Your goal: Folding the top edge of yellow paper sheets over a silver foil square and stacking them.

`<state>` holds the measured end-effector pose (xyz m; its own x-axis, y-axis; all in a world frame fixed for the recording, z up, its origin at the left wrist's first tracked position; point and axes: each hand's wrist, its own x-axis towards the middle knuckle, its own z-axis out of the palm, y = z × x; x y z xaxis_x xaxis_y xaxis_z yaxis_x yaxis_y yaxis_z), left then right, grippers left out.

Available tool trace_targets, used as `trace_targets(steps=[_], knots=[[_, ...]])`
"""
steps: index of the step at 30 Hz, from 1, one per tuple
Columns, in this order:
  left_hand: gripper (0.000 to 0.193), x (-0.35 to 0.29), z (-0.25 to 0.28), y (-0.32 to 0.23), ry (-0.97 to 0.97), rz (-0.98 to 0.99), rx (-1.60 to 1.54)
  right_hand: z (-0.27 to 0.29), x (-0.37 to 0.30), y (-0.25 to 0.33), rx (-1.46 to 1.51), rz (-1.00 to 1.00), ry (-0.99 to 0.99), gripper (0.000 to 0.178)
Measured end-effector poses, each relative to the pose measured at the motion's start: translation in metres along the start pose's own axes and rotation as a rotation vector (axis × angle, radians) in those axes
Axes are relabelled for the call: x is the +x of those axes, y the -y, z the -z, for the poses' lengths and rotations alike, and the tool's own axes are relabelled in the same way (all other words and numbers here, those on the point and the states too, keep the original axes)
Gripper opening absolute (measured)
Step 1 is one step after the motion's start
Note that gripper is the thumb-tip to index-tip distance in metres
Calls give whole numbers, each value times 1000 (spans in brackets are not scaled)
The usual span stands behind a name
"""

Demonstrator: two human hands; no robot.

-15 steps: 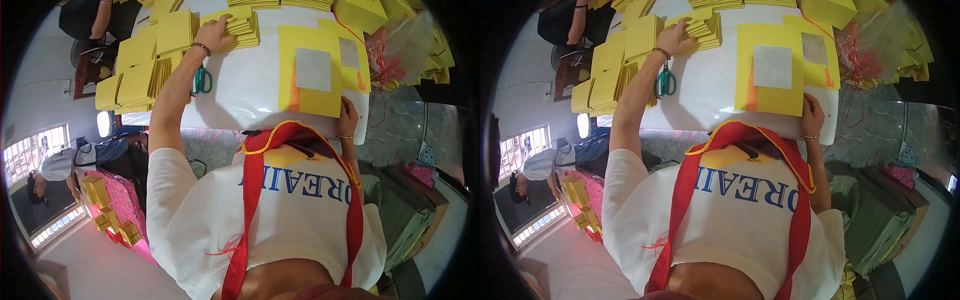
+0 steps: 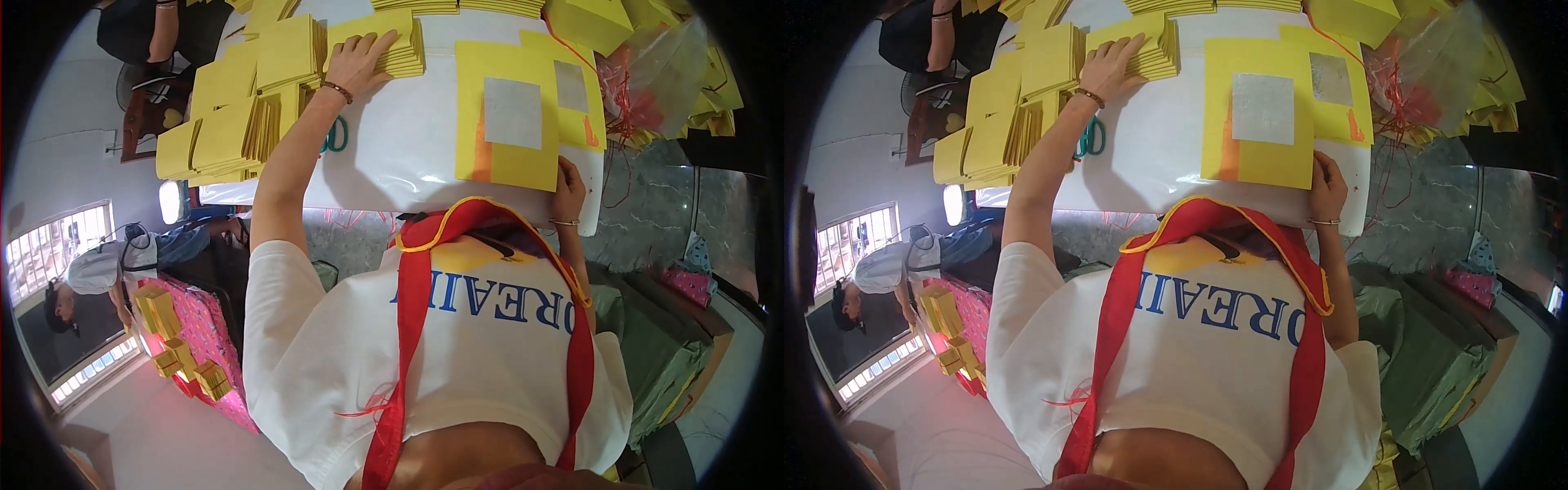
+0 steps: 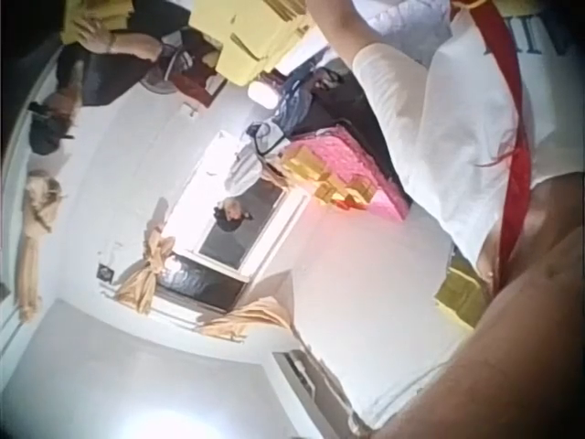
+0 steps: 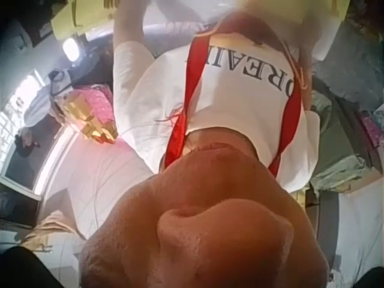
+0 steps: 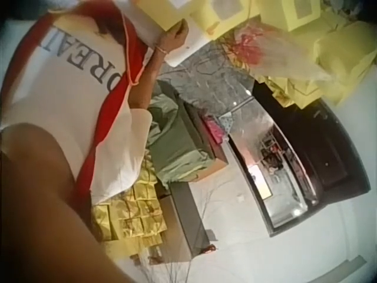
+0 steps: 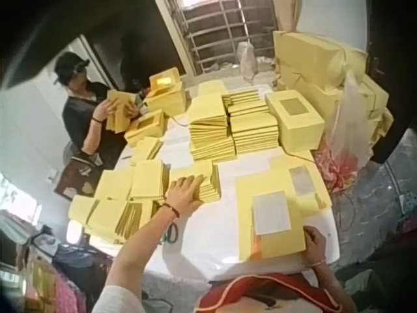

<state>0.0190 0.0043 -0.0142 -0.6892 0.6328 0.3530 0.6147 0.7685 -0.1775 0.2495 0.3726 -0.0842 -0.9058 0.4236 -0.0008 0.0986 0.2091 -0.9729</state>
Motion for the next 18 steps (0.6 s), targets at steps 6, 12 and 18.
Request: trace_targets(steps=[6,12,18], knots=[[78,1,2,1,78,-24,50,1,0,-1,-9,23,4,23],[74,8,2,2,45,109,-105,0,-2,7,-7,12,-3,22],[70,6,-6,1,19,24,-55,-1,-3,13,-11,-7,-27,21]])
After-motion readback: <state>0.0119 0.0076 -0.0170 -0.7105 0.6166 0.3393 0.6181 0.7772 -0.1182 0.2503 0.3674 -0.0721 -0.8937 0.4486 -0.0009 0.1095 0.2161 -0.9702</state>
